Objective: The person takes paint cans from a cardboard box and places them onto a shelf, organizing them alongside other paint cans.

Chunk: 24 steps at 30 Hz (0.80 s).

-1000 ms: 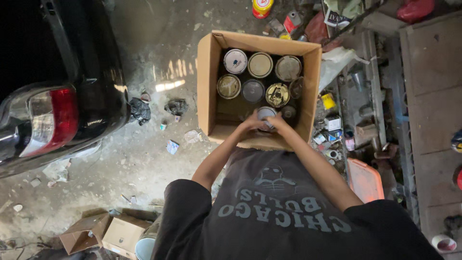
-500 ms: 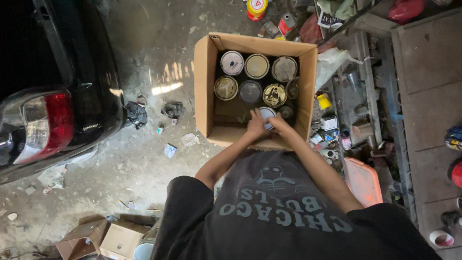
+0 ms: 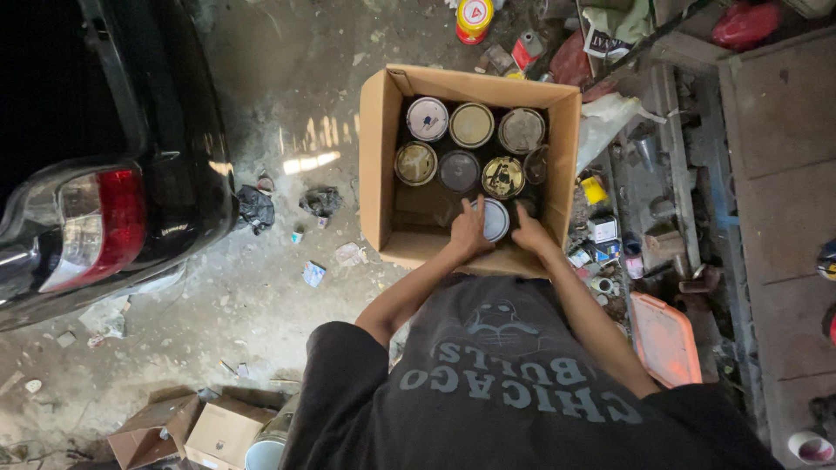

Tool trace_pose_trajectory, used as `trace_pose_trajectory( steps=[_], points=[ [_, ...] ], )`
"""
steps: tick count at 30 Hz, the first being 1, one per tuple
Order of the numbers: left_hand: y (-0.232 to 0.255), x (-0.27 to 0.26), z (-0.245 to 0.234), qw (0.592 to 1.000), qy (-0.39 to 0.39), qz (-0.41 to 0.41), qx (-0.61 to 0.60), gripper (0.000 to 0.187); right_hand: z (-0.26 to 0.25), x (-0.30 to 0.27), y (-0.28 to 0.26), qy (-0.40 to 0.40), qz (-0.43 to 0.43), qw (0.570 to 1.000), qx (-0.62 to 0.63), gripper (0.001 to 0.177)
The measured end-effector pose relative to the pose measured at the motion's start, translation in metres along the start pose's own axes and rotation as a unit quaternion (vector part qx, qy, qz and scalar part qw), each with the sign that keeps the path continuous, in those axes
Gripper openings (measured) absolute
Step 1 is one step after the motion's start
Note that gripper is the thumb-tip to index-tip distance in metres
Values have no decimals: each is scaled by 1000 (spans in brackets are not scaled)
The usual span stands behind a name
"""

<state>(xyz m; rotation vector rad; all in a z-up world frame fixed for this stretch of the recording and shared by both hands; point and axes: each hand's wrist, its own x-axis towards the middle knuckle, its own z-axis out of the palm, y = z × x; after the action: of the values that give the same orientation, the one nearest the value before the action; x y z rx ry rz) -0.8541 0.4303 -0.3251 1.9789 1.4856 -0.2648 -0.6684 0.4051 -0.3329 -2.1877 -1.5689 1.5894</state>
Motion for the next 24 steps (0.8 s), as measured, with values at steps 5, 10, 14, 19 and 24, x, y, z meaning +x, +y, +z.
trace_pose_trajectory(
  steps=[5, 10, 14, 19, 24],
  points=[
    [10, -22, -39, 1000, 4, 0, -26, 137, -3, -20, -9, 36, -220, 975, 17, 119],
    [15, -34, -71, 997, 56, 27, -42, 134, -19, -43, -48, 76, -284, 951, 97, 115],
    [17, -44, -95, 993, 78, 58, -62, 130, -36, -64, -74, 78, -255, 955, 133, 108],
    [-5, -40, -118, 968, 107, 193, -118, 128, -56, -81, -89, 141, -234, 947, 169, 109],
    [-20, -23, -119, 931, 90, 233, -267, 138, -75, -88, -95, 186, -232, 939, 171, 109]
  ],
)
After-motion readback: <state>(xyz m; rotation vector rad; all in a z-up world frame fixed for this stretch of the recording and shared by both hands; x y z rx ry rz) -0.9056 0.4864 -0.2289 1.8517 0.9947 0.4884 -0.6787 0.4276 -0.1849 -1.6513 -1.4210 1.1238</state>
